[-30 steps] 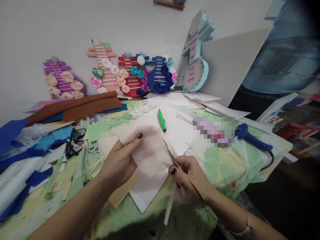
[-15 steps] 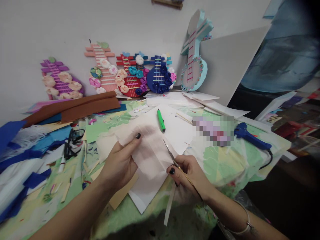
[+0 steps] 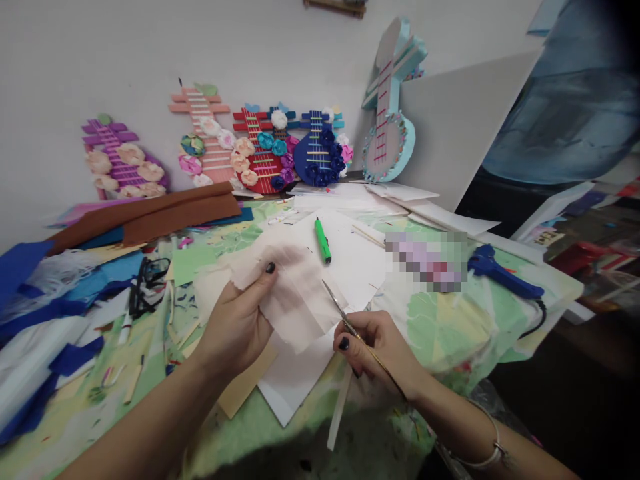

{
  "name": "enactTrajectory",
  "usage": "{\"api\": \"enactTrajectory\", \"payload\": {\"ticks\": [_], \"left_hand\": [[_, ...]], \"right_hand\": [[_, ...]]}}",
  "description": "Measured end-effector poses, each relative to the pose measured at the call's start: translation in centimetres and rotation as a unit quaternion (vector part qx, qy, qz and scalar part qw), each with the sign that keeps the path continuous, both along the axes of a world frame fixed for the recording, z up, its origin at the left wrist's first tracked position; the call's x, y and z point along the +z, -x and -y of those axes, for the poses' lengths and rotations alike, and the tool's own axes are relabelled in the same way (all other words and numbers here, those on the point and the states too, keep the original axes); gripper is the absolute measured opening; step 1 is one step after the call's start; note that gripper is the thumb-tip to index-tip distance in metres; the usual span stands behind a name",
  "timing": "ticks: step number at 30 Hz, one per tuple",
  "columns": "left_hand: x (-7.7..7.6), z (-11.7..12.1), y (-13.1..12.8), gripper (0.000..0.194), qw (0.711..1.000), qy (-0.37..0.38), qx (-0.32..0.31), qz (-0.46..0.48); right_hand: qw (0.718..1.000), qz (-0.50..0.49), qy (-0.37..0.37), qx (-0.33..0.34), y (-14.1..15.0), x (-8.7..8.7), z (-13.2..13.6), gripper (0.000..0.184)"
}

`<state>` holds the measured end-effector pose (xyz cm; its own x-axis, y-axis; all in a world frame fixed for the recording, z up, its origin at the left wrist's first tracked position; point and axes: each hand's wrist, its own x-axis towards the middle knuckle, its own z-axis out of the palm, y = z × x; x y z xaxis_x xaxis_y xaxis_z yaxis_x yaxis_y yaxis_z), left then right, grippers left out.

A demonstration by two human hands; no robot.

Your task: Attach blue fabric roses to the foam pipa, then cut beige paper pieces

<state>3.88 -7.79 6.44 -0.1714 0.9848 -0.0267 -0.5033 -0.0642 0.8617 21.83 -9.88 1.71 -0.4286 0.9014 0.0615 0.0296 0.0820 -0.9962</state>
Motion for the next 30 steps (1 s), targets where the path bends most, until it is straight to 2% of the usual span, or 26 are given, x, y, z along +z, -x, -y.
{"api": "enactTrajectory", "payload": {"ticks": [9, 16, 30], "left_hand": [[-0.13, -0.11, -0.07, 0.025, 1.0, 0.006, 0.014, 0.004], [-0.2, -0.14, -0.03, 0.031, 1.0, -0.001, -0.003, 0.002], [-0.26, -0.1, 0.0, 0.03, 1.0, 0.006, 0.0, 0.011]], "right_hand": [[1.0, 0.003, 0.015, -0.007, 0.1, -0.13, -0.09, 0.052], [1.0, 0.012, 0.013, -0.013, 0.14, -0.05, 0.0, 0.051], [1.0, 0.017, 0.008, -0.021, 0.16, -0.46, -0.17, 0.044]]}}
